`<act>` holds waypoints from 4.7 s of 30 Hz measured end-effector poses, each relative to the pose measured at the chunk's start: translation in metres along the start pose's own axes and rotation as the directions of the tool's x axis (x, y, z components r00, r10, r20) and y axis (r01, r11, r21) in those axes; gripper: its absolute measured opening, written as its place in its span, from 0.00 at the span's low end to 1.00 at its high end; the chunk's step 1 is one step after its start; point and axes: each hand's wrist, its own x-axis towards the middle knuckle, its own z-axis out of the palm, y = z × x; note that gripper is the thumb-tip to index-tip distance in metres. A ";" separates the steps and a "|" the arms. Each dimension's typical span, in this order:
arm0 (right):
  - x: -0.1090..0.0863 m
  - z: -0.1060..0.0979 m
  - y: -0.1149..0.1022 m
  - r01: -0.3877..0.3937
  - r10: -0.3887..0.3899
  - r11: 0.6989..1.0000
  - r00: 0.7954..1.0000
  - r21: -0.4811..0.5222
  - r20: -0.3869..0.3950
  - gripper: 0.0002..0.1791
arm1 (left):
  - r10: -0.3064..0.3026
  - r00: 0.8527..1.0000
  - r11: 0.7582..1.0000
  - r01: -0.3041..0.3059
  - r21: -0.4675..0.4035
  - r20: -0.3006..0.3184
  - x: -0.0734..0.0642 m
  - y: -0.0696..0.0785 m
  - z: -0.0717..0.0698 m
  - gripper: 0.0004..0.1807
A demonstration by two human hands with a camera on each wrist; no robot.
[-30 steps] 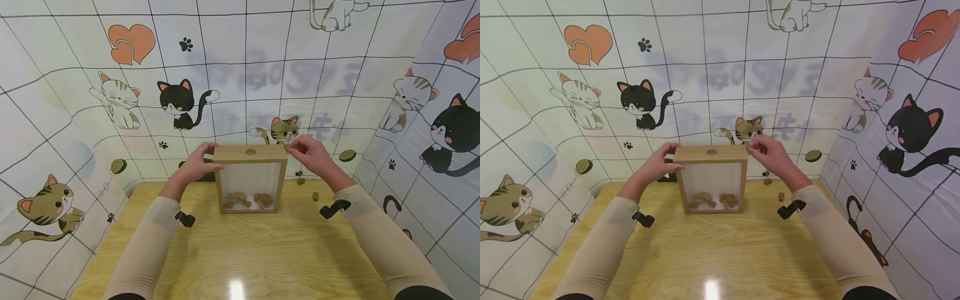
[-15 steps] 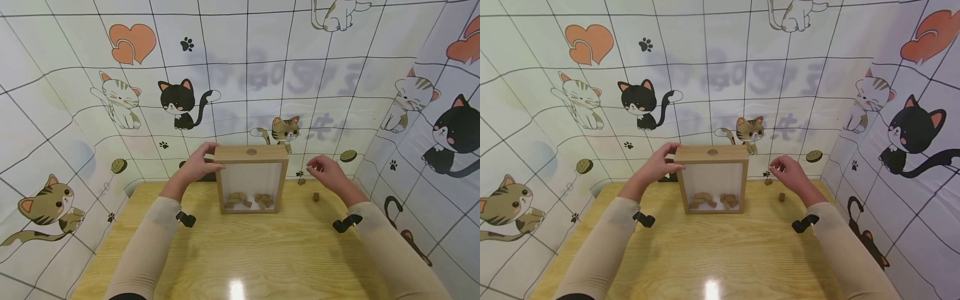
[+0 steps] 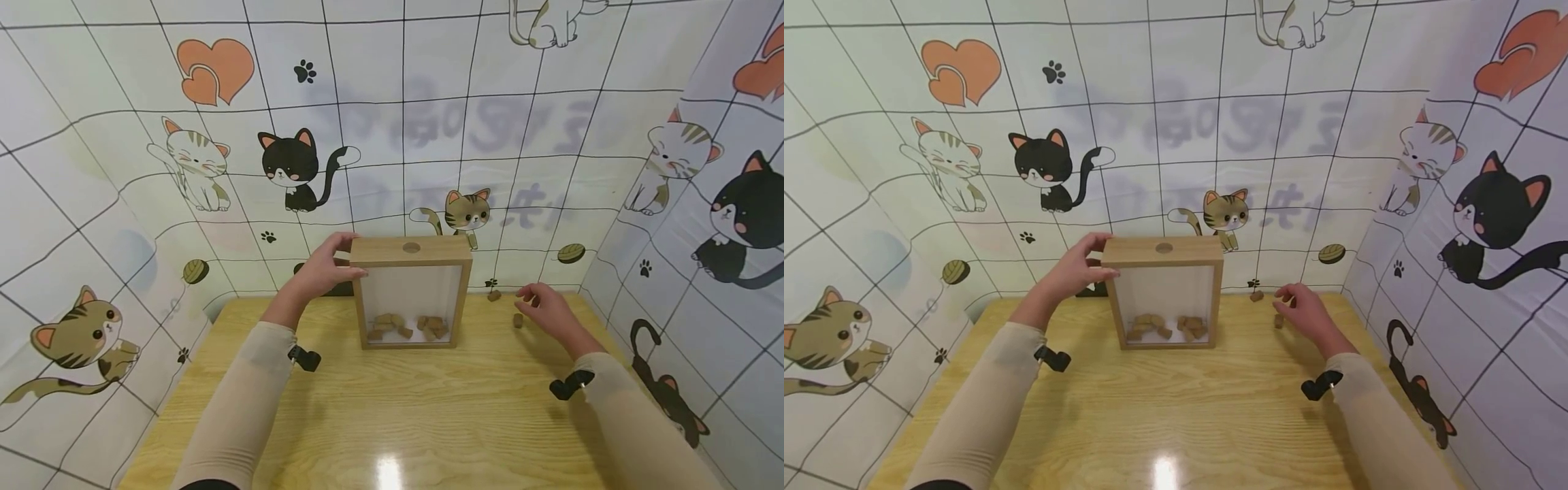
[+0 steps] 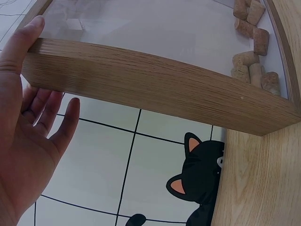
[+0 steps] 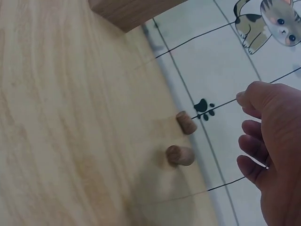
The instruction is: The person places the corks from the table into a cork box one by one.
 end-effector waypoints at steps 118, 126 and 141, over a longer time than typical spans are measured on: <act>0.031 -0.049 -0.185 0.411 -0.360 0.887 0.901 0.209 -0.240 0.13 | -0.024 1.000 0.999 0.025 0.024 -0.009 0.000 0.003 0.002 0.45; 0.038 -0.045 -0.209 0.422 -0.399 0.878 0.906 0.227 -0.143 0.12 | -0.021 1.000 1.000 0.021 0.018 -0.013 -0.001 0.001 0.002 0.45; 0.056 -0.041 -0.235 0.415 -0.421 0.889 0.907 0.192 -0.012 0.12 | -0.016 1.000 0.999 0.017 0.029 -0.016 0.000 0.001 0.002 0.43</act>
